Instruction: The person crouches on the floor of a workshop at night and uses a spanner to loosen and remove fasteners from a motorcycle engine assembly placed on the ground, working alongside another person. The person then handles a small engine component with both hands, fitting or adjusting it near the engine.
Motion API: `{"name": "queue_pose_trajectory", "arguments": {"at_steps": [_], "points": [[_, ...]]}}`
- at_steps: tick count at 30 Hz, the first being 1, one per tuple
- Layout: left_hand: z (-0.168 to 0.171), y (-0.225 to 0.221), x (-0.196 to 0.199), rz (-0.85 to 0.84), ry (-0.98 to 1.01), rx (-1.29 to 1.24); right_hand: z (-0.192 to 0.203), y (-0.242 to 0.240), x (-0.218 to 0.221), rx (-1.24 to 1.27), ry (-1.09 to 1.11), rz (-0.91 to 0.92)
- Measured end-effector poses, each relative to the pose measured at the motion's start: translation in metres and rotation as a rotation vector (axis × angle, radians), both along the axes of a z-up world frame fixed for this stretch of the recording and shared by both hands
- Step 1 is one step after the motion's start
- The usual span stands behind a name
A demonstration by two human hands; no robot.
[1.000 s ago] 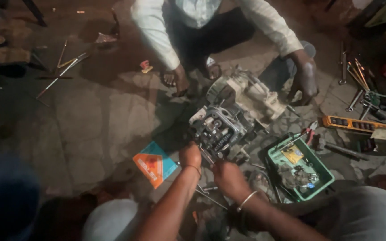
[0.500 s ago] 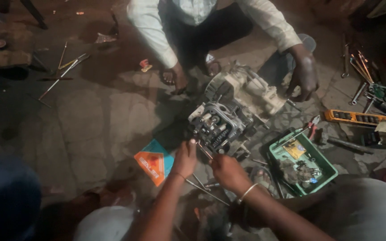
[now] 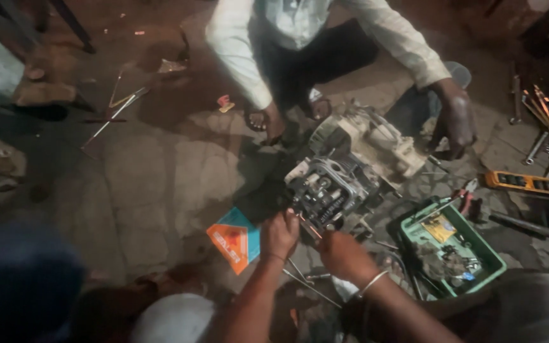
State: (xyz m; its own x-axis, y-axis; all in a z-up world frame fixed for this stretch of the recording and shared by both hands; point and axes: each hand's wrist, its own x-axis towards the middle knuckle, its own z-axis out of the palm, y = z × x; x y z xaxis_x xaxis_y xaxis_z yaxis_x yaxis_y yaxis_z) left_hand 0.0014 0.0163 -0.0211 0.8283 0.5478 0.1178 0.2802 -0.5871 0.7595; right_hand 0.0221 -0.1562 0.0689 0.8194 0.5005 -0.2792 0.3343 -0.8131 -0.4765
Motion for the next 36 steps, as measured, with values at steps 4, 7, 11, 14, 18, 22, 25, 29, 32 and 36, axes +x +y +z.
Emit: {"name": "queue_pose_trajectory", "arguments": {"at_steps": [4,7,11,14,18,22,25,29,32,36], "points": [[0.011,-0.003,0.0,0.004,0.015,-0.066,-0.005,0.002,-0.004,-0.034,0.003,-0.05],[-0.004,-0.007,0.0,-0.008,-0.075,-0.044,0.006,0.0,-0.015,0.134,0.01,-0.067],[0.01,-0.013,0.002,0.086,-0.089,-0.118,0.017,0.001,-0.02,0.186,-0.024,-0.108],[0.015,-0.015,0.003,0.113,-0.035,-0.201,0.007,-0.002,-0.024,0.28,-0.093,-0.103],[0.018,-0.016,0.003,0.14,0.013,-0.294,-0.015,-0.006,-0.03,0.392,-0.239,-0.07],[0.033,-0.014,0.001,0.153,-0.014,-0.344,-0.035,-0.002,-0.033,0.305,-0.134,-0.19],[0.033,-0.015,-0.001,0.138,-0.016,-0.354,-0.062,-0.006,-0.037,0.158,-0.197,-0.163],[0.029,-0.013,0.001,0.125,0.014,-0.363,-0.065,0.001,-0.036,0.348,-0.181,-0.249],[0.025,-0.016,-0.002,0.111,-0.071,-0.278,-0.055,-0.003,-0.032,0.431,-0.116,-0.185],[0.038,-0.015,-0.007,0.117,0.029,-0.245,-0.028,-0.006,-0.027,0.341,-0.041,-0.111]]}}
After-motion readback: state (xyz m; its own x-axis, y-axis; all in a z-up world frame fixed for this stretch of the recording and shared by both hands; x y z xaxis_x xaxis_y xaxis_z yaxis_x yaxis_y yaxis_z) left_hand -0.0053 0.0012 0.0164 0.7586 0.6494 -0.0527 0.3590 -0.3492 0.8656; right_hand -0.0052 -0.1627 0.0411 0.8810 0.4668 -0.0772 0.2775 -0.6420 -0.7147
